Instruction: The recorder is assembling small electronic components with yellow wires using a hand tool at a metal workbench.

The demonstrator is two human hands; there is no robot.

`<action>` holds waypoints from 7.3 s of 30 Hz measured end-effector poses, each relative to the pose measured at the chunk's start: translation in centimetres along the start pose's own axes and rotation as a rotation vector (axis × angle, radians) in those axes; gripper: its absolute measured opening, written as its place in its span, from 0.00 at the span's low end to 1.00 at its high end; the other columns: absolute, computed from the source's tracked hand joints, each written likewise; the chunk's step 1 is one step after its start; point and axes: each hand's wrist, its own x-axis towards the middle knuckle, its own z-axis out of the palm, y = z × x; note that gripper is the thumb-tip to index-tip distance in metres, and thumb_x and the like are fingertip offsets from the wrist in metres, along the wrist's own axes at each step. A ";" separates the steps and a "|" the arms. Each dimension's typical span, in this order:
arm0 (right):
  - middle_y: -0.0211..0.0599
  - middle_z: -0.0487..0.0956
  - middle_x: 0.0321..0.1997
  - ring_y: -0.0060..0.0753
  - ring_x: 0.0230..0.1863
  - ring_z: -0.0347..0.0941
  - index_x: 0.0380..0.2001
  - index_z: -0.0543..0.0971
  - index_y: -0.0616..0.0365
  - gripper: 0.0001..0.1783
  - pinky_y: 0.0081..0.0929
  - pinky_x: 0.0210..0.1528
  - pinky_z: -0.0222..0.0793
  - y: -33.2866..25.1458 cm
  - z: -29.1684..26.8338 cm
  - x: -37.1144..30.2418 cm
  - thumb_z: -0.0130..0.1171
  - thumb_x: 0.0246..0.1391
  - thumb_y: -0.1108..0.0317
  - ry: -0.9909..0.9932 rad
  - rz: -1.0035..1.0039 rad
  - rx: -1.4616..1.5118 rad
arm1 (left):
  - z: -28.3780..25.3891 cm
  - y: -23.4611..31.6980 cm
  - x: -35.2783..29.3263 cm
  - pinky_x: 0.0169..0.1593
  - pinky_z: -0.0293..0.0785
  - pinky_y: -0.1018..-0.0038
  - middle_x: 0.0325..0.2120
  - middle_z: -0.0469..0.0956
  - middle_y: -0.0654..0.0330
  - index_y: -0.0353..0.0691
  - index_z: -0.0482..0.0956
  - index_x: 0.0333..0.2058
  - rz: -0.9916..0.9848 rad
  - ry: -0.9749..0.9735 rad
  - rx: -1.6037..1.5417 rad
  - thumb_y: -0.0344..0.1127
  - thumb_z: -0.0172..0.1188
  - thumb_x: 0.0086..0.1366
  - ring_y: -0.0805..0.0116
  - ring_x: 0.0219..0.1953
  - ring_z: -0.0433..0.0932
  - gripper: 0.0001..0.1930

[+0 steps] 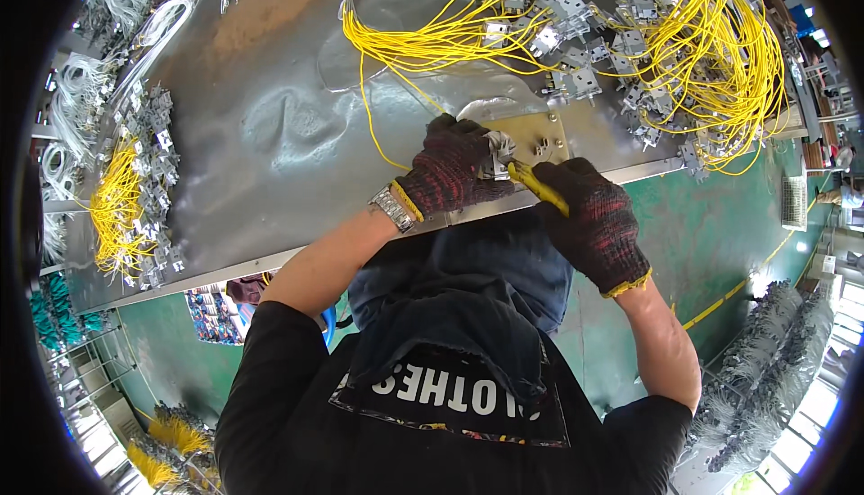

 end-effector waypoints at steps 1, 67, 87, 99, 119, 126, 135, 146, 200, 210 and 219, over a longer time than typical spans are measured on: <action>0.47 0.81 0.44 0.53 0.43 0.80 0.48 0.82 0.56 0.22 0.36 0.45 0.77 -0.2 0.1 0.1 0.68 0.45 0.76 -0.002 0.000 -0.001 | 0.0 0.1 0.0 0.55 0.65 0.56 0.41 0.83 0.59 0.54 0.83 0.45 0.014 0.026 0.023 0.67 0.68 0.49 0.56 0.48 0.79 0.30; 0.32 0.80 0.35 0.20 0.29 0.76 0.50 0.75 0.54 0.23 0.23 0.29 0.74 9.8 7.5 6.1 0.71 0.52 0.68 0.496 0.292 0.235 | -1.3 0.2 5.0 0.62 0.62 0.53 0.60 0.70 0.53 0.44 0.65 0.63 -0.009 0.088 0.093 0.50 0.77 0.43 0.51 0.60 0.70 0.49; 0.43 0.80 0.38 0.38 0.40 0.79 0.45 0.76 0.59 0.18 0.34 0.44 0.74 4.2 12.5 2.3 0.68 0.52 0.69 0.099 0.324 0.725 | -4.7 -1.9 -0.4 0.63 0.60 0.53 0.55 0.77 0.55 0.45 0.76 0.57 0.187 -0.264 0.249 0.59 0.73 0.45 0.55 0.61 0.71 0.41; 0.49 0.80 0.41 0.49 0.43 0.80 0.47 0.75 0.59 0.21 0.40 0.44 0.74 3.8 11.0 3.3 0.68 0.51 0.66 0.081 0.331 0.585 | -4.2 -1.3 -0.7 0.71 0.52 0.54 0.65 0.69 0.52 0.42 0.64 0.67 0.055 -0.236 0.056 0.59 0.72 0.50 0.51 0.68 0.65 0.50; 0.57 0.80 0.51 0.60 0.53 0.77 0.57 0.75 0.61 0.31 0.45 0.53 0.74 2.3 10.6 3.5 0.70 0.53 0.58 0.120 -0.040 0.288 | 2.2 -4.8 -1.9 0.62 0.69 0.58 0.58 0.73 0.52 0.44 0.73 0.60 0.077 -0.006 0.132 0.51 0.64 0.60 0.49 0.59 0.72 0.31; 0.53 0.79 0.53 0.59 0.53 0.77 0.63 0.69 0.52 0.35 0.45 0.52 0.74 2.1 7.6 2.6 0.67 0.50 0.63 0.091 -0.034 0.250 | -1.6 -0.6 1.5 0.57 0.71 0.59 0.48 0.80 0.62 0.50 0.78 0.48 0.348 -0.051 0.142 0.57 0.69 0.50 0.57 0.52 0.76 0.29; 0.38 0.79 0.36 0.29 0.29 0.77 0.59 0.73 0.59 0.24 0.30 0.32 0.76 6.2 2.8 0.5 0.53 0.66 0.57 -0.268 0.411 0.854 | -2.9 2.1 2.3 0.49 0.77 0.58 0.35 0.83 0.53 0.42 0.83 0.38 0.062 0.015 -0.117 0.48 0.74 0.44 0.49 0.40 0.81 0.24; 0.44 0.79 0.47 0.54 0.48 0.78 0.52 0.80 0.51 0.24 0.44 0.47 0.76 2.8 0.9 -0.1 0.67 0.50 0.62 -0.019 0.025 0.008 | 0.3 -1.1 1.5 0.45 0.78 0.62 0.33 0.82 0.58 0.42 0.83 0.37 0.209 0.087 -0.104 0.49 0.74 0.46 0.55 0.38 0.81 0.22; 0.42 0.78 0.28 0.35 0.23 0.77 0.49 0.72 0.65 0.22 0.27 0.23 0.75 5.0 14.4 -6.5 0.55 0.63 0.56 -0.380 0.627 2.426 | -0.4 -1.1 0.8 0.50 0.76 0.64 0.41 0.80 0.55 0.38 0.80 0.49 0.064 0.103 -0.570 0.30 0.71 0.52 0.59 0.43 0.77 0.23; 0.31 0.76 0.26 0.23 0.21 0.72 0.49 0.74 0.63 0.29 0.20 0.20 0.67 4.7 12.7 -7.3 0.61 0.61 0.46 -0.052 0.337 1.206 | 0.1 -0.8 1.5 0.47 0.79 0.62 0.40 0.81 0.52 0.37 0.78 0.48 0.205 0.195 -0.260 0.30 0.70 0.51 0.50 0.40 0.81 0.23; 0.31 0.78 0.29 0.24 0.27 0.75 0.44 0.76 0.61 0.18 0.24 0.28 0.72 5.2 11.1 -4.1 0.66 0.57 0.63 0.077 0.471 1.435 | -2.1 0.1 -0.3 0.59 0.70 0.54 0.51 0.77 0.53 0.45 0.73 0.55 0.125 0.085 -0.168 0.42 0.73 0.51 0.46 0.54 0.73 0.32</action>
